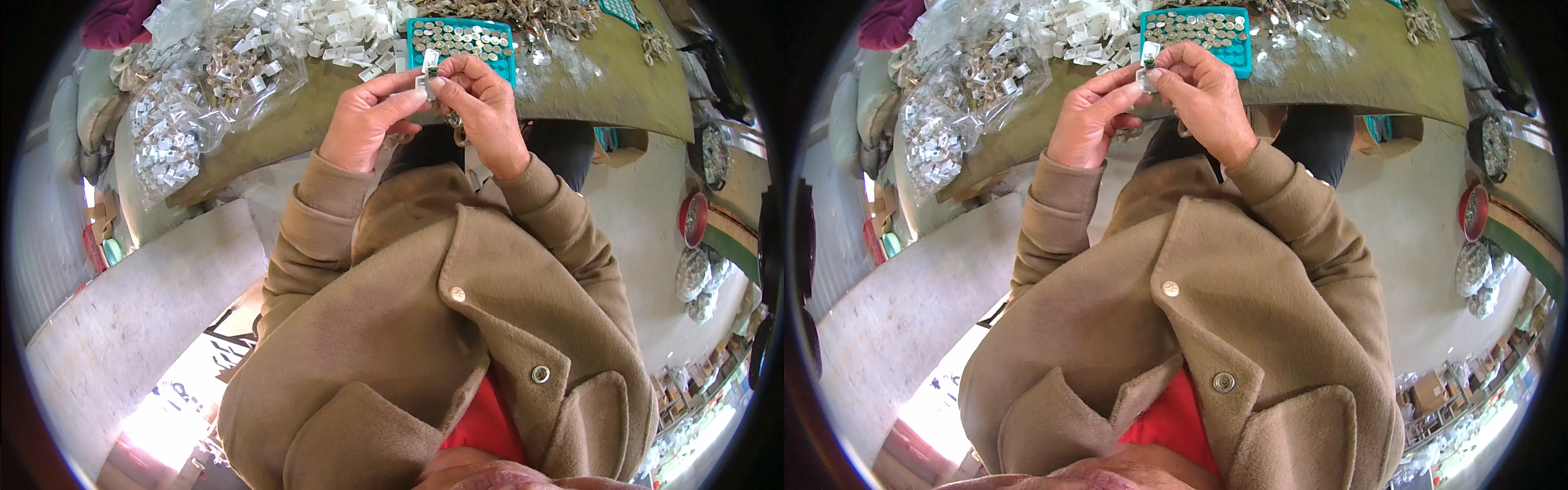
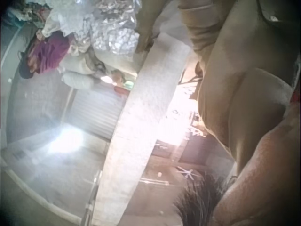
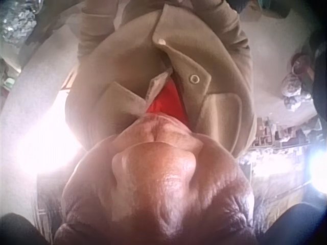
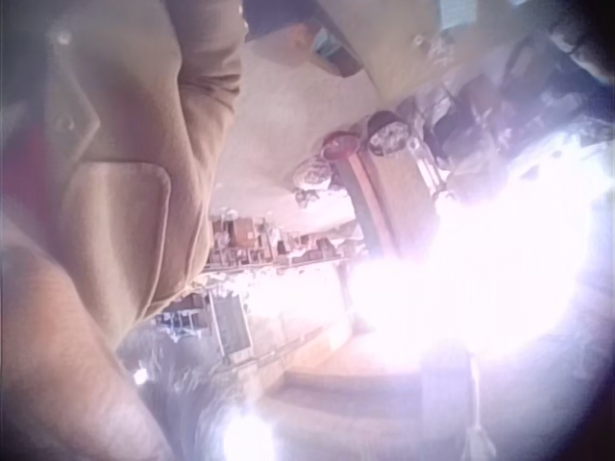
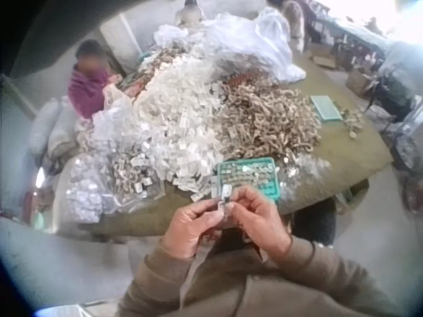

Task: The person repeatedly picks small white plastic tags and metal key rings from a table, attaches the rings to the tags, and places the assembled units into a blue tray. The person occasionally uses a red light to inspect the tags during assembly.

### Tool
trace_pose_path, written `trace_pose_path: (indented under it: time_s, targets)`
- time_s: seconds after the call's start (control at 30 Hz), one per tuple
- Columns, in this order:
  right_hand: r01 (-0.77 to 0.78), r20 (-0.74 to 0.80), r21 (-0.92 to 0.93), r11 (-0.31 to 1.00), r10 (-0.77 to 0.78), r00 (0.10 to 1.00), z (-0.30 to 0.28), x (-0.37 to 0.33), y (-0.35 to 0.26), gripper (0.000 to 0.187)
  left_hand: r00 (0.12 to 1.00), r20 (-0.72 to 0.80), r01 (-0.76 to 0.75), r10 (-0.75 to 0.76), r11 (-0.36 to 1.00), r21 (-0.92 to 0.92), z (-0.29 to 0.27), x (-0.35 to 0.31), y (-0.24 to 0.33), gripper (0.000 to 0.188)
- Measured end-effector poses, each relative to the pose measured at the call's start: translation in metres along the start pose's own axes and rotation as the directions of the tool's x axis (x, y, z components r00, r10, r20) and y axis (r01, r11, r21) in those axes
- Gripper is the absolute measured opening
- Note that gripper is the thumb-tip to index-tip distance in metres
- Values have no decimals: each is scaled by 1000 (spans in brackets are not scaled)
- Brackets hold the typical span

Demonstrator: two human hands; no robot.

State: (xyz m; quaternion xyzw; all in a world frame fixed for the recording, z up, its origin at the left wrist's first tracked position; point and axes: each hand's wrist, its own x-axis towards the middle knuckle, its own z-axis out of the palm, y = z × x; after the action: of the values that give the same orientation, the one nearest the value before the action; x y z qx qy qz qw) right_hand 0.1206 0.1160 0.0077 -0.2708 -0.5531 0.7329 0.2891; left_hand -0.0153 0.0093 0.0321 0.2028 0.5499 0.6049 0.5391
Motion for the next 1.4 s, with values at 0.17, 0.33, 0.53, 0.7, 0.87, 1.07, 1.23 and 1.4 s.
trace_pose_path:
  time_s: [0.17, 0.33, 0.53, 0.7, 0.87, 1.07, 1.23, 1.4]
  targets:
    - [50, 41, -13, 999, -50, 998, -1, -4, -1, 10, 997, 36, 74, -70, 988, -134, -9, 4, -11, 33]
    - [-213, 102, 366, 906, 188, 977, -6, -7, -10, 8, 999, 38, 24, -12, 938, -347, -4, 7, -27, 33]
    - [-233, 138, 365, 901, 196, 971, -7, -12, -10, 7, 993, -9, -113, 116, 944, -309, 6, 4, -30, 34]
    - [-180, 113, 327, 928, 150, 982, -5, -14, -6, 7, 970, -76, -240, 230, 956, -169, 12, 4, -30, 34]
    - [-123, 78, 178, 976, 110, 991, -8, -12, -6, 6, 948, -109, -291, 300, 952, 93, 21, -1, -30, 32]
    - [-53, 8, 96, 994, 52, 999, -5, -13, -4, 8, 965, -98, -210, 243, 942, 261, 21, -2, -23, 33]
    - [-52, 37, -33, 998, 53, 998, -4, -15, -5, 11, 967, -225, -88, 117, 987, 136, 19, -3, -18, 31]
    - [100, 3, -29, 995, -100, 995, -5, -14, -2, 16, 968, -247, -32, 45, 998, 58, 19, -7, -12, 27]
